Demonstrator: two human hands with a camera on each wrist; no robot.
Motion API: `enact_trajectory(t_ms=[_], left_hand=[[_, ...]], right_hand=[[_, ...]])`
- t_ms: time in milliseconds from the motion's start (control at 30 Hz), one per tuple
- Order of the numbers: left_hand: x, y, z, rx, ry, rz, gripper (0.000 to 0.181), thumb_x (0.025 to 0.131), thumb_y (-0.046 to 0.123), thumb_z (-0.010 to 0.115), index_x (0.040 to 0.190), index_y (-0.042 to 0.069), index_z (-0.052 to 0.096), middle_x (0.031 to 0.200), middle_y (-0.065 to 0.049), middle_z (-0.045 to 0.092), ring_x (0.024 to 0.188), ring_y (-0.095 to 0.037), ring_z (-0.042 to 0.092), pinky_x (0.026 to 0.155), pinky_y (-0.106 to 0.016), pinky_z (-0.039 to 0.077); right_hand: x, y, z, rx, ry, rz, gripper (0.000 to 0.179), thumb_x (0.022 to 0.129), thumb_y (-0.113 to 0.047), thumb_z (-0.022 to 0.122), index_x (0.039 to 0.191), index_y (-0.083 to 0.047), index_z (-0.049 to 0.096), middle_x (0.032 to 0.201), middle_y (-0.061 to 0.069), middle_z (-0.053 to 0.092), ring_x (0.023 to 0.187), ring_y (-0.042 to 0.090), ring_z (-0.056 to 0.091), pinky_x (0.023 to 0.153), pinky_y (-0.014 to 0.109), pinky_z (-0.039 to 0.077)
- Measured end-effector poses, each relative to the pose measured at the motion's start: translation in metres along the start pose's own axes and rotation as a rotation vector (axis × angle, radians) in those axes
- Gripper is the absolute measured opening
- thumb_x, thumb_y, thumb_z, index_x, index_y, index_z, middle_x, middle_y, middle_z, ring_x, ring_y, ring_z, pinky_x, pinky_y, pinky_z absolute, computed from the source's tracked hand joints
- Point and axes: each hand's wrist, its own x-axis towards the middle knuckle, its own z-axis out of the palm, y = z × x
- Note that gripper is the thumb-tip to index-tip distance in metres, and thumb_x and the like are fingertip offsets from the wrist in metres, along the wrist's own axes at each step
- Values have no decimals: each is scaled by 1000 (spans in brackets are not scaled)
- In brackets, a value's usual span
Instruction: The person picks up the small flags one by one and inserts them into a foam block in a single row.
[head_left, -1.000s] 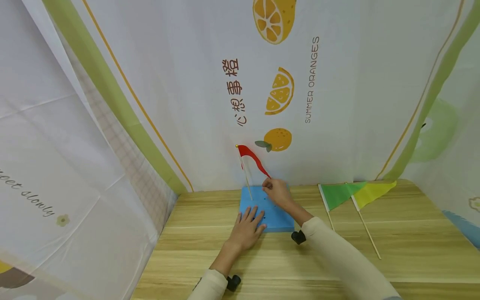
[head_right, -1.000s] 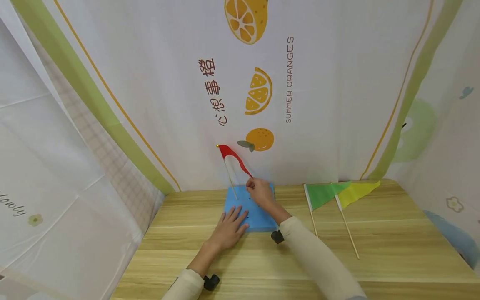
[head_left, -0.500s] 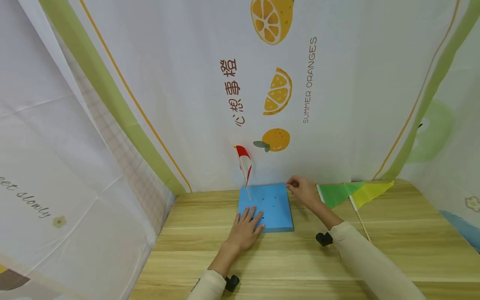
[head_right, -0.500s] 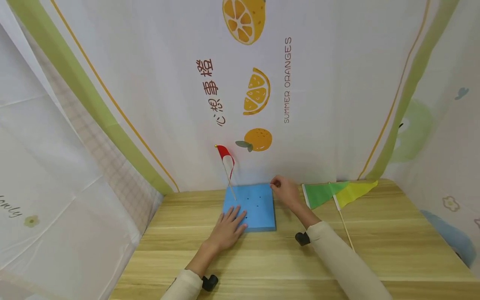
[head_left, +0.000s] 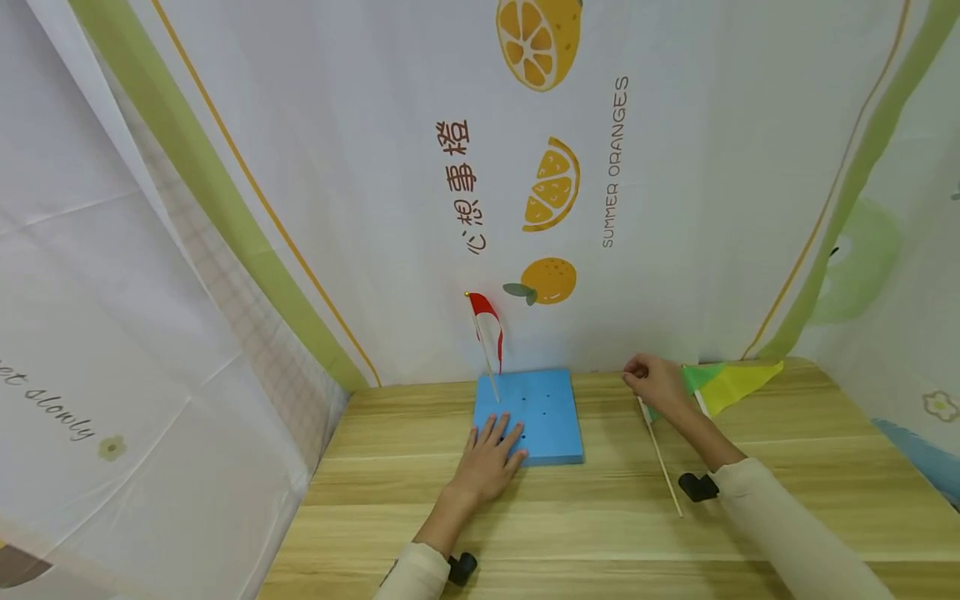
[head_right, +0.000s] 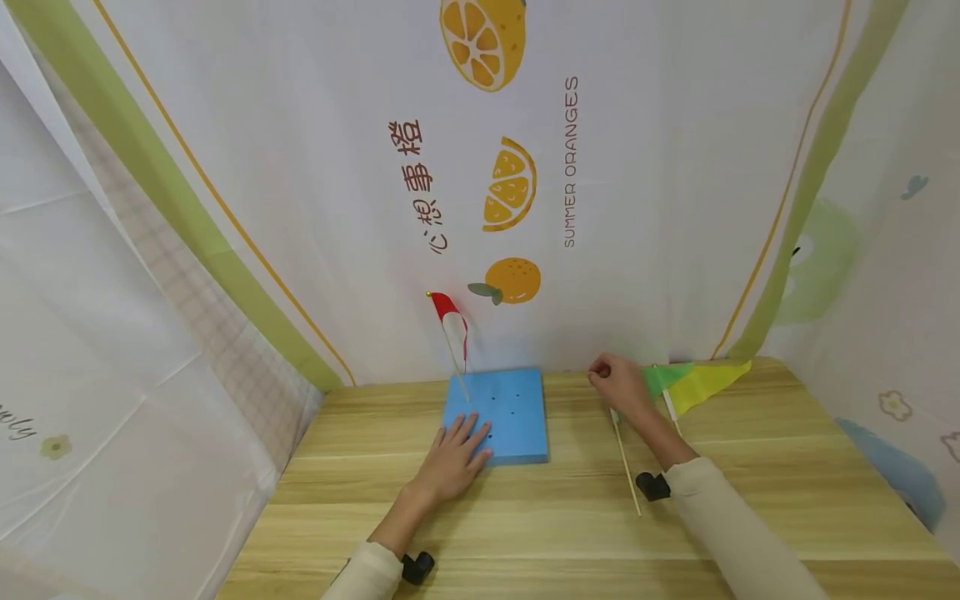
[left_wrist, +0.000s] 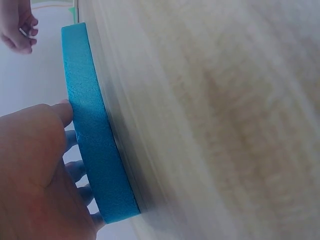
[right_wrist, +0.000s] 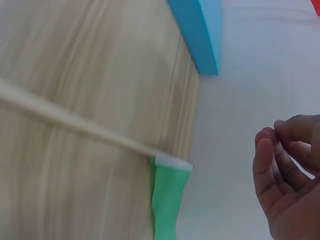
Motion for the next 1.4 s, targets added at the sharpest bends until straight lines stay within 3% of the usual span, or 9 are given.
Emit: enact_trajectory(t_ms=[233, 467, 700, 867, 967, 1067, 1233, 1400], left_hand=[[-2, -1, 0, 10, 11, -3, 58, 105, 51, 32, 156, 24, 30, 165, -7, 19, 153, -32, 16, 121, -59, 16], [-3, -1, -1, 8, 24, 5, 57, 105, 50, 32, 156, 23, 31, 164, -8, 20, 152, -33, 16, 121, -60, 17], [-3, -1, 0, -3, 33, 20, 57, 105, 48, 36, 155, 21, 34, 163, -11, 23, 151, -36, 19, 119, -62, 19], [0, -1, 2, 6, 21, 17, 57, 105, 49, 33, 155, 22, 32, 164, -9, 22, 152, -34, 17, 120, -61, 17], [0, -1, 1, 12, 17, 15, 57, 105, 50, 32, 156, 23, 31, 164, -9, 21, 152, -34, 17, 120, -60, 17], [0, -1, 0, 10, 12, 14, 57, 105, 50, 33, 156, 23, 31, 164, -8, 21, 152, -33, 17, 121, -60, 18], [-1, 0, -1, 4, 14, 11, 57, 105, 48, 35, 155, 22, 33, 164, -9, 23, 152, -34, 18, 120, -61, 19], [0, 1, -1, 1, 14, 5, 57, 105, 48, 36, 155, 22, 33, 164, -9, 22, 152, -34, 18, 120, -61, 18]], right_hand=[[-15, 15, -16, -77, -76, 33, 16, 96, -17, 63, 102, -3, 69, 93, 13, 71, 80, 23, 65, 63, 34, 53], [-32, 28, -21, -48, -148, 69, 19, 96, -14, 61, 102, 1, 69, 89, 16, 71, 62, 23, 64, 50, 29, 51], [-51, 38, -18, -89, -221, 98, 18, 96, -16, 62, 99, 0, 70, 83, 11, 70, 60, 16, 59, 52, 29, 48], [-60, 45, -14, -139, -249, 108, 19, 92, -19, 66, 82, -3, 68, 70, 1, 62, 59, 11, 49, 52, 26, 41], [-63, 49, -10, -107, -285, 130, 32, 91, -23, 69, 64, -9, 59, 55, -5, 49, 50, 9, 41, 46, 24, 35], [-65, 50, -7, -75, -310, 140, 43, 90, -25, 70, 55, -15, 48, 47, -8, 39, 43, 8, 36, 41, 23, 32], [-64, 48, -4, -81, -332, 162, 43, 88, -22, 70, 53, -17, 45, 45, -7, 41, 41, 10, 39, 41, 25, 36], [-62, 41, -5, -71, -367, 238, 40, 85, -13, 64, 50, -15, 45, 43, -3, 48, 39, 11, 45, 43, 26, 42]])
